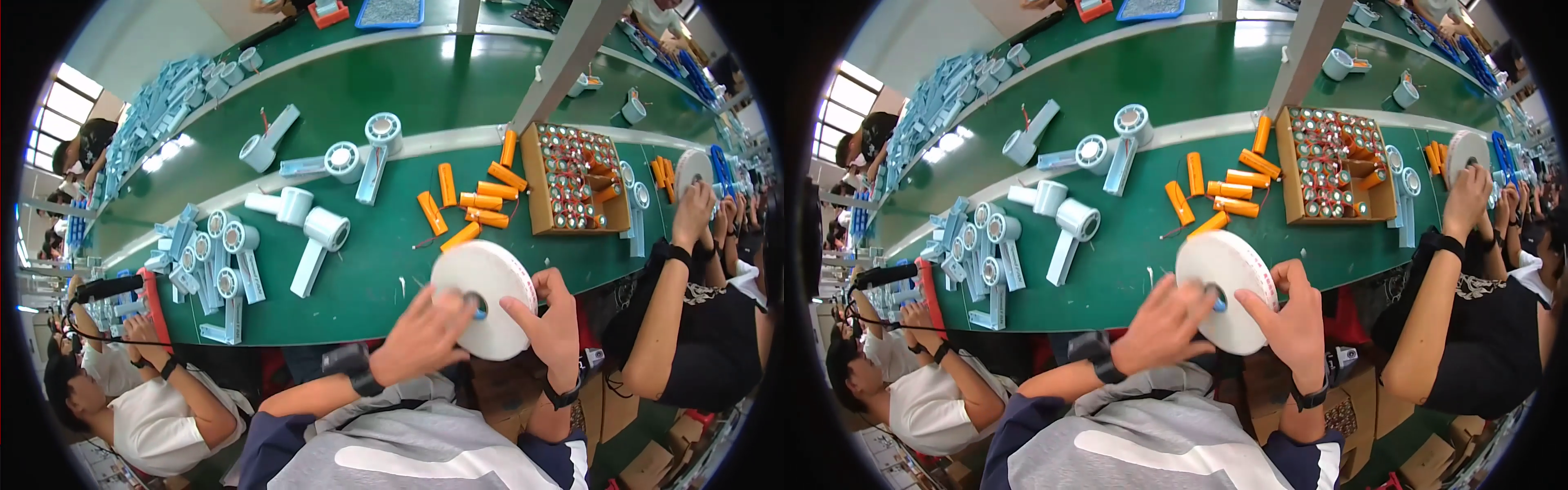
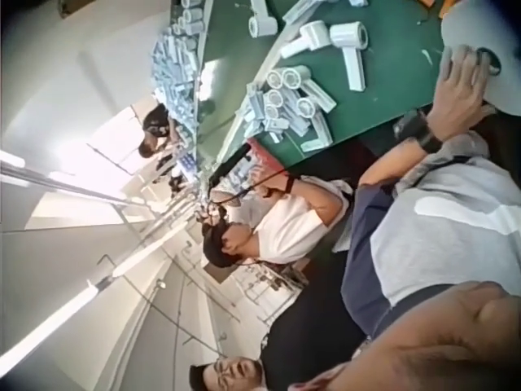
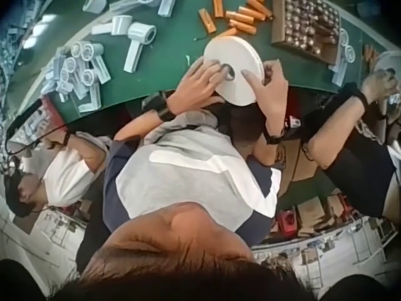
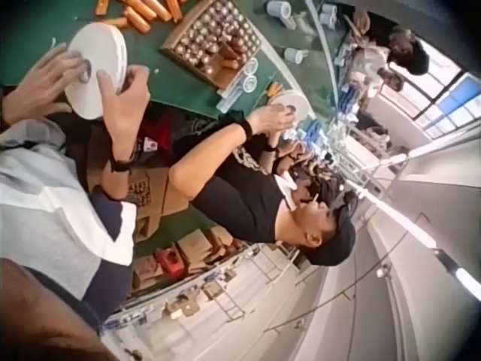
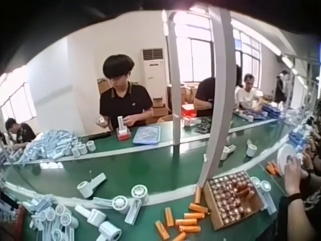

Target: The person applies adhesive tape to batteries, peels the backing, and presses each battery into a fan housing before setting the unit aside. They repeat this process multiple times to assemble the handheld fans on the workbench.

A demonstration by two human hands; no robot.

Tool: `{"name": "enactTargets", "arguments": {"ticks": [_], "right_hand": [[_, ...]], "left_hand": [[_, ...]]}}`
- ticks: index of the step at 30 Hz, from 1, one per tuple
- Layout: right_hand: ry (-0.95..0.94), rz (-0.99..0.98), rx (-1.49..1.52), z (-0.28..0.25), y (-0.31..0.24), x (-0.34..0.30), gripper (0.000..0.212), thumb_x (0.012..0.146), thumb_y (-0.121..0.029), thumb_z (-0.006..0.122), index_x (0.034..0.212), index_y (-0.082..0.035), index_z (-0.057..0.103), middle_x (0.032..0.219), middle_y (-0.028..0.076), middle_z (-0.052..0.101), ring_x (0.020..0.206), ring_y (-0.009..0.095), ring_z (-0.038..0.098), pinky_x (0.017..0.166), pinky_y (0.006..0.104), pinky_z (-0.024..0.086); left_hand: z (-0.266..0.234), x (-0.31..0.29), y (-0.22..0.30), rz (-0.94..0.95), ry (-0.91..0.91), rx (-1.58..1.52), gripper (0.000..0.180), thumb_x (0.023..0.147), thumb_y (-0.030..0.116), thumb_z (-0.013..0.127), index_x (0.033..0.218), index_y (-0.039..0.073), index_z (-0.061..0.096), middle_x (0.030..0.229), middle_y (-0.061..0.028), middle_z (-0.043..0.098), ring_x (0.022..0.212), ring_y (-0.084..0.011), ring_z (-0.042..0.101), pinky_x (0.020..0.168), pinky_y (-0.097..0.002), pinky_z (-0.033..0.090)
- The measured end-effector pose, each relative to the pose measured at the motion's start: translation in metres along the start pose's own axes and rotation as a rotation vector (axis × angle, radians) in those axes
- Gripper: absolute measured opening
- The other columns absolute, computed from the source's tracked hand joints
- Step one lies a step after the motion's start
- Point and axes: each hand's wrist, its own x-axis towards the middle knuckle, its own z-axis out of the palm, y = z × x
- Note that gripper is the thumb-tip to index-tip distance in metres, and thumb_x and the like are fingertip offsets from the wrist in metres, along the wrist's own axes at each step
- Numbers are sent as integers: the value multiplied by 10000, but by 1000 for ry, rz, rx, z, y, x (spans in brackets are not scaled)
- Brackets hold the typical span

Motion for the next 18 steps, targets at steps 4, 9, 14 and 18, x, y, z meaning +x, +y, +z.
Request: {"name": "enactTargets", "arguments": {"ticks": [4, 9, 14, 18], "right_hand": [[-58, -69, -11, 10, -22, -6, 273, 868, -141, 764, 957, -13, 540, 825, 21, 603, 749, 67, 558, 683, 226, 463], [-103, 22, 212, 40, -21, -16, 165, 941, -116, 679, 1003, -3, 574, 793, 19, 608, 709, 51, 547, 644, 201, 449], [-132, -49, -65, 61, -18, -77, 206, 1011, -130, 570, 873, 2, 646, 715, 35, 621, 634, 63, 542, 574, 213, 431], [-534, -264, -105, 67, 2, -103, 209, 975, -77, 570, 806, 17, 649, 735, 101, 658, 574, 132, 573, 542, 300, 445]], "left_hand": [[-4, -13, 4, -126, 206, 122, 774, 698, 449, 822, 1325, 70, 569, 1270, -105, 562, 1179, -322, 532, 1053, -486, 378], [24, -48, -16, -172, 442, 289, 696, 681, 376, 833, 1234, 36, 582, 1216, -113, 585, 1055, -296, 535, 906, -461, 407], [1, -69, -33, -534, 619, 179, 700, 597, 338, 898, 1126, 16, 573, 1084, -122, 599, 969, -314, 514, 789, -438, 409], [-40, -86, -48, -665, 849, 139, 786, 565, 310, 945, 1156, -13, 540, 1071, -137, 582, 970, -341, 496, 801, -442, 419]]}}
